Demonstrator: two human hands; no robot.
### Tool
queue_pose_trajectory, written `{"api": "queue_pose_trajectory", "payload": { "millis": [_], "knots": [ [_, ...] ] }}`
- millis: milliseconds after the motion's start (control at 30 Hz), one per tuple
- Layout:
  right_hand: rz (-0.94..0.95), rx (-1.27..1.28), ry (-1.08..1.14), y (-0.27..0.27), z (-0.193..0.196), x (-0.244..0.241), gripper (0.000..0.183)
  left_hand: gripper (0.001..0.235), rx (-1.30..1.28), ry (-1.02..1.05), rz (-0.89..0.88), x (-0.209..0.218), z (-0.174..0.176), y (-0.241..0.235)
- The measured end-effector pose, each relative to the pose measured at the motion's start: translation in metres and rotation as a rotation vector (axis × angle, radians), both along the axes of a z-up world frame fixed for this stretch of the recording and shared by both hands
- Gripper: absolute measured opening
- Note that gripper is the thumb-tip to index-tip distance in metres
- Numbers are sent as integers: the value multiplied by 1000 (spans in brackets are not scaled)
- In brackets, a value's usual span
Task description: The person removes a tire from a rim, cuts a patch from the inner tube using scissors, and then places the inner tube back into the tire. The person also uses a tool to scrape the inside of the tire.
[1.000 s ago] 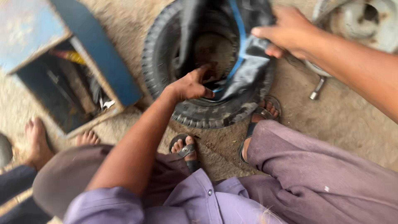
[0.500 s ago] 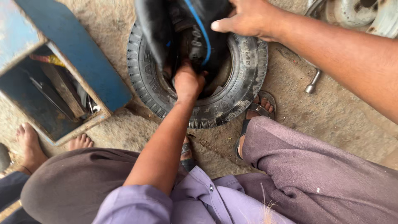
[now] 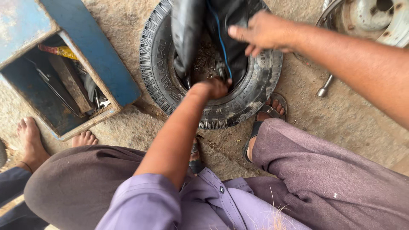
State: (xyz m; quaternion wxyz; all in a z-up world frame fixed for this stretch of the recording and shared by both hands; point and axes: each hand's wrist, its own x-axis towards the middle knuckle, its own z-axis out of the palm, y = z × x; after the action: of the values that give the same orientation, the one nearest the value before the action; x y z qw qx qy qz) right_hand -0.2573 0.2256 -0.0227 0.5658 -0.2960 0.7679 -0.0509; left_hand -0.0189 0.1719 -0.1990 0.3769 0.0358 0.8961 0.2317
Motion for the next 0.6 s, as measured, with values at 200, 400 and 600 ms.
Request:
{"api": "queue_pose_trajectory", "payload": {
  "millis": [200,400,600],
  "knots": [
    [513,-230,221,22,-29,-1,68,73,-137,-80,650,24,71,14],
    [834,-184,344,25,-29,2,62,71,-44,246,683,36,137,0],
    [1251,-396,574,22,-1,23,67,82,-184,113,555,22,150,16]
  ]
}}
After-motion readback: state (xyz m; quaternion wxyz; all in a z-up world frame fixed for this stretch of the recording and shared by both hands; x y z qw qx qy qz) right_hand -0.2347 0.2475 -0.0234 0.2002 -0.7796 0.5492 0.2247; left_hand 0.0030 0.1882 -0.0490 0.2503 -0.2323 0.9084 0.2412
